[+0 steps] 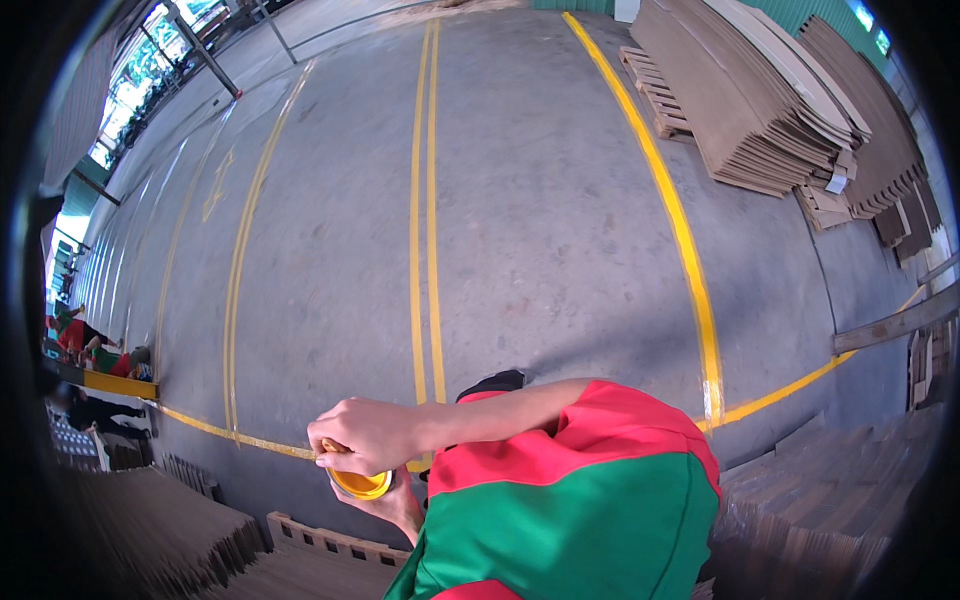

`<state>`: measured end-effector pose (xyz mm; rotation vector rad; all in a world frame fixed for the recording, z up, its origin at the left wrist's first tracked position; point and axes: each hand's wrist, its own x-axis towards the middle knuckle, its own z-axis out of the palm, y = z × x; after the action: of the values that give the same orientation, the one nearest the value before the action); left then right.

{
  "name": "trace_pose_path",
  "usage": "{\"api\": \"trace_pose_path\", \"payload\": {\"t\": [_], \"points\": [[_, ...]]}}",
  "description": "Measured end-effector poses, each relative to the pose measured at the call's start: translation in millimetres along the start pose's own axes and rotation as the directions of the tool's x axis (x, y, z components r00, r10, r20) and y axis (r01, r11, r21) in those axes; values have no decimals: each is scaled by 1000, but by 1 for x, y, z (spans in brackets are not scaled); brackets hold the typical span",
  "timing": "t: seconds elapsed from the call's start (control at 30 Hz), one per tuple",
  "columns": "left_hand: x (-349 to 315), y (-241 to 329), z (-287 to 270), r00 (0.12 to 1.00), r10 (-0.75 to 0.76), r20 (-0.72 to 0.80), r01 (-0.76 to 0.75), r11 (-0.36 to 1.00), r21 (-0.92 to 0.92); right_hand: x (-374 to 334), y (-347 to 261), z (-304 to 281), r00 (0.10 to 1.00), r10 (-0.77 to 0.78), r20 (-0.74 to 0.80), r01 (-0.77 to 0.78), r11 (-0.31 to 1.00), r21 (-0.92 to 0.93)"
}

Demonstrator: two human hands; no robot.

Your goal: The person paints yellow lines on a concrete floor using a paintbrush and a small paint can. They repeatedly dip the brush into the can and apply paint along pre-marked lines, occasionally walking to reach new sections.

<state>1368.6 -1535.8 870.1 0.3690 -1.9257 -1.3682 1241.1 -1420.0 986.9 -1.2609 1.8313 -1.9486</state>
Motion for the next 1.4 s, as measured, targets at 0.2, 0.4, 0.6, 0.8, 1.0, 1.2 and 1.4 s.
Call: {"api": "trace_pose_path", "payload": {"t": [0.2,0.4,0.6,0.8,1.0,1.2,1.4], "points": [[12,-3,7,968,191,166,-221,957,189,-4,-3,-3,997,-42,-58,39,998,-54],[16,-11,28,979,90,185,-94,995,13,-15,-2,-16,981,-3,-195,-18,994,-106],[29,-3,75,939,23,342,25,991,-135,-34,-3,-75,930,15,-368,-79,984,-159],[54,2,183,856,122,503,-30,982,-188,-55,9,-175,840,62,-539,-145,983,-113],[78,0,352,793,280,541,-213,960,-184,-74,33,-323,741,-61,-669,-126,965,-228],[119,10,531,686,293,666,-137,951,-278,-67,56,-468,597,-175,-783,-199,913,-356],[171,15,716,474,286,833,42,937,-345,-52,106,-613,408,-147,-901,-276,921,-275]]}}
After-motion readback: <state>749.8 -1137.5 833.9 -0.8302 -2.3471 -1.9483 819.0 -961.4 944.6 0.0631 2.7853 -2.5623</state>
